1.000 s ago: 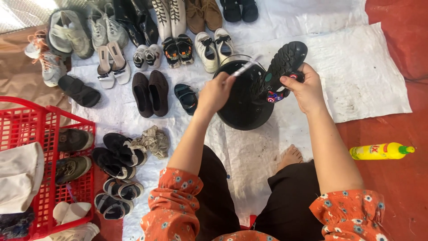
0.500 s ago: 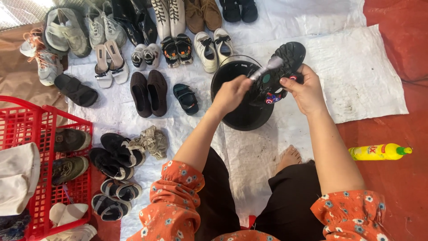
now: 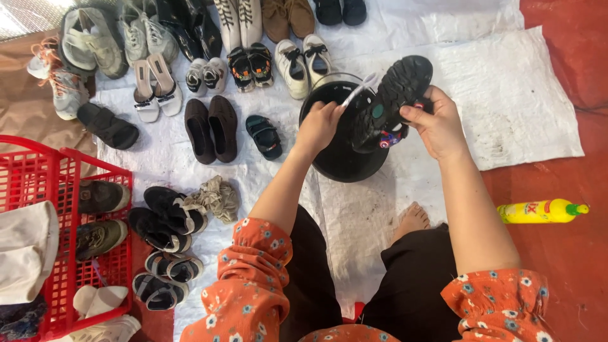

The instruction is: Cleaning a pair of black sandals using a toothbrush and a bucket of soapy water.

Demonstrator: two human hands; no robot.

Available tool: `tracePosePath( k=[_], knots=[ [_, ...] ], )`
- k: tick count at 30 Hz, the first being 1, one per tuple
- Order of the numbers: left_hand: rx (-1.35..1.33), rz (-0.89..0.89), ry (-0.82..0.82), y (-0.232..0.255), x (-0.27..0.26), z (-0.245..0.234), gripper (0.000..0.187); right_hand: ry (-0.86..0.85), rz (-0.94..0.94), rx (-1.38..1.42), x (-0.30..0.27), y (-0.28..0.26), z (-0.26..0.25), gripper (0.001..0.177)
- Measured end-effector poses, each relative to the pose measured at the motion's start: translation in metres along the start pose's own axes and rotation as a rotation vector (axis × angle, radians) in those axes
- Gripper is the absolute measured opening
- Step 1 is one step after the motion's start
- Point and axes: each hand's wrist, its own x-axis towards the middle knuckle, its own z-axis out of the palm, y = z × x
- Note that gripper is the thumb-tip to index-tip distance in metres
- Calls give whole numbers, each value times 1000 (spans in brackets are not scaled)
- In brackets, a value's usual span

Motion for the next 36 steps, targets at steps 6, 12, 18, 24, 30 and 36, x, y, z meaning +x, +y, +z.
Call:
tracePosePath(
  k=[6,12,18,24,30,36],
  knots=[
    [-172,117,13,33,-8,-23,45,7,-5,23,3,9,-7,30],
    [462,-215,-182,6,-2,-15,39,53,7,-39,-4,-8,10,28],
    [1218,-44,-347,-58,5,106,24,90,16,-23,-10,-23,22,28],
    [947,73,-391,-63,10,117,16,160,66,-50,-8,-17,9,17],
    [669,32,-84,-16,1,-7,16,252,88,-96,-7,-25,9,18],
    [249,100,79,12,0,-50,19,282,93,-21,2,-3,10,23]
  ],
)
